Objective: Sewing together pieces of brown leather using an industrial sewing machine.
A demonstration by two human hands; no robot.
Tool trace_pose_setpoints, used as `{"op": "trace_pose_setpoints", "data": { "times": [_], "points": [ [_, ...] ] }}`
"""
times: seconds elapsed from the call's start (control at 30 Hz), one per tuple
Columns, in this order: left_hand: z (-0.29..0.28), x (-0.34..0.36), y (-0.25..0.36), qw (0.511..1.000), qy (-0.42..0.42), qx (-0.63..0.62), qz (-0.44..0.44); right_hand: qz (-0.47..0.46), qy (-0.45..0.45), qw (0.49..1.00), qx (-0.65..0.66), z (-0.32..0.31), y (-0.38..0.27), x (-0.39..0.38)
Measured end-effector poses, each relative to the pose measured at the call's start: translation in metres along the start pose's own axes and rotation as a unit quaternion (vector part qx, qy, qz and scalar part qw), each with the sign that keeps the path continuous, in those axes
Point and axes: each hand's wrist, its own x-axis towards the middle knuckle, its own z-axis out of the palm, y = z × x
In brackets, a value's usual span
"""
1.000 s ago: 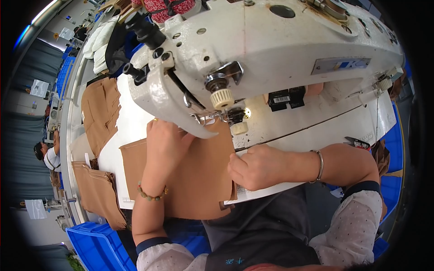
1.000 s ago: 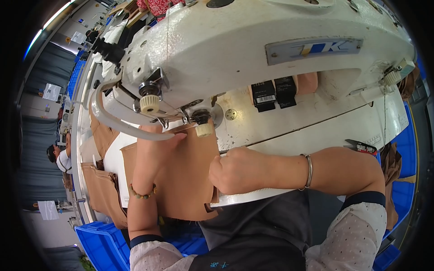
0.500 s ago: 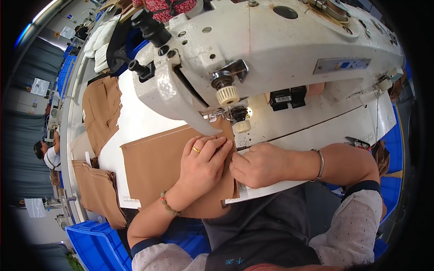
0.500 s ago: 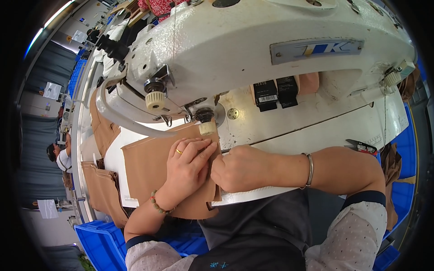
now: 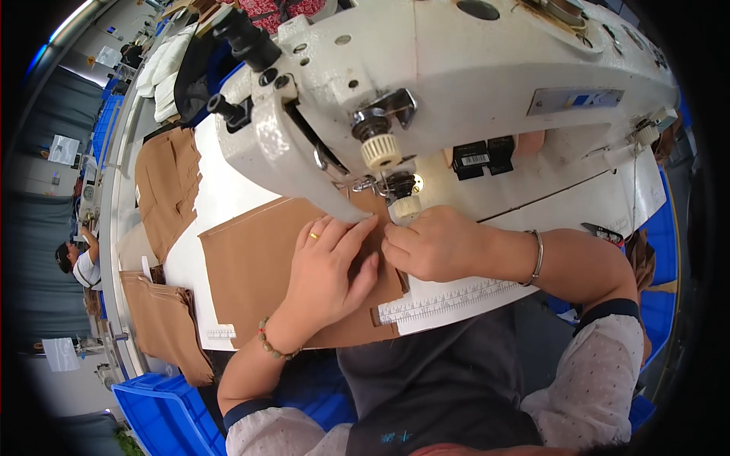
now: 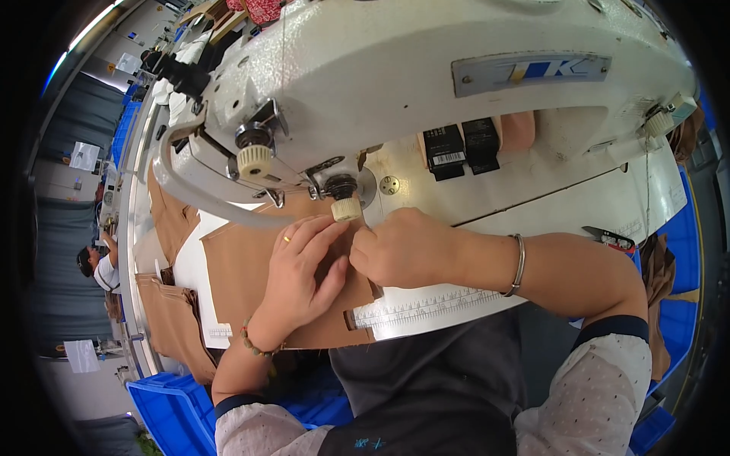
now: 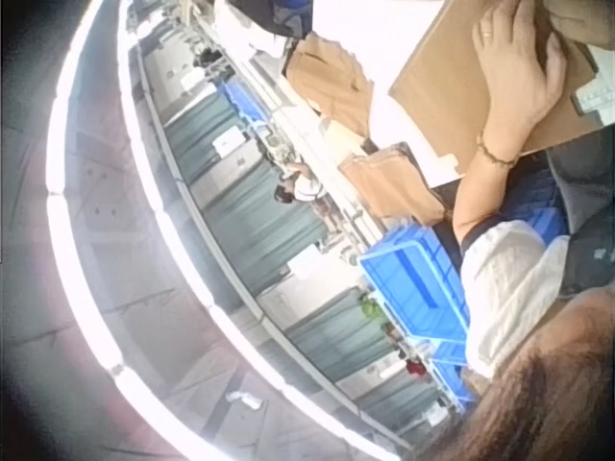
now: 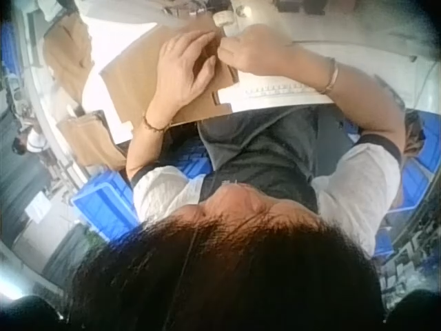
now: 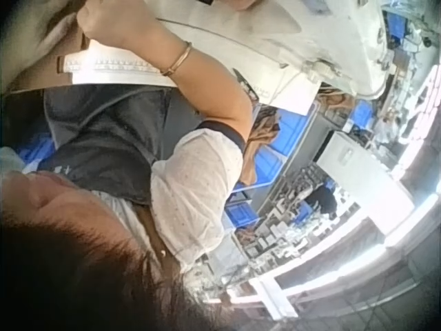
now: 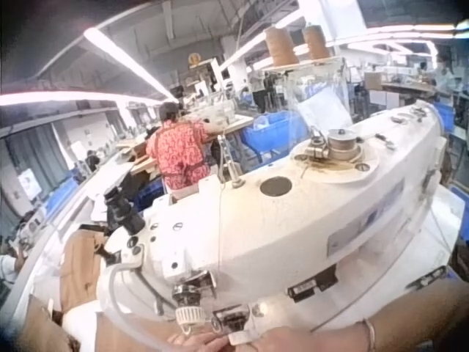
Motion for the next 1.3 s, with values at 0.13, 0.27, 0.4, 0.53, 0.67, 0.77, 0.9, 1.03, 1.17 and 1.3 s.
{"op": "trace_pose_setpoints", "data": {
  "times": [0.13, 0.27, 0.4, 0.53, 0.67, 0.77, 0.9, 1.03, 1.17, 1.3],
  "points": [
    [-0.011, -0.026, 0.035, 0.998, -0.006, 0.026, -0.061, 0.005, -0.078, 0.997, 0.002, -0.012, 0.002, 0.004],
    [0.009, -0.055, 0.034, 0.989, 0.068, 0.128, -0.029, 0.006, -0.070, 0.997, 0.005, -0.013, 0.004, 0.004],
    [0.006, -0.058, 0.042, 0.978, 0.120, 0.167, 0.021, 0.006, -0.062, 0.998, 0.000, -0.015, 0.002, 0.006],
    [0.004, -0.063, 0.047, 0.968, 0.133, 0.206, 0.052, -0.043, -0.043, 0.998, -0.002, -0.024, -0.007, 0.009],
    [0.002, -0.065, 0.049, 0.960, 0.142, 0.234, 0.060, -0.100, 0.004, 0.995, 0.025, -0.027, -0.018, 0.008],
    [0.002, -0.064, 0.052, 0.963, 0.148, 0.220, 0.042, -0.107, 0.007, 0.994, 0.038, -0.030, -0.016, 0.008],
    [0.003, -0.059, 0.053, 0.967, 0.162, 0.197, -0.008, -0.098, 0.018, 0.993, 0.059, -0.029, -0.014, 0.010],
    [0.000, -0.062, 0.048, 0.965, 0.150, 0.211, 0.032, -0.110, 0.016, 0.993, 0.051, -0.032, -0.016, 0.010],
    [-0.001, -0.064, 0.049, 0.959, 0.148, 0.238, 0.045, -0.139, 0.032, 0.990, 0.016, -0.035, -0.021, 0.009],
    [-0.002, -0.060, 0.050, 0.969, 0.124, 0.213, 0.025, -0.148, 0.021, 0.989, 0.021, -0.036, -0.022, 0.010]
  ]
}}
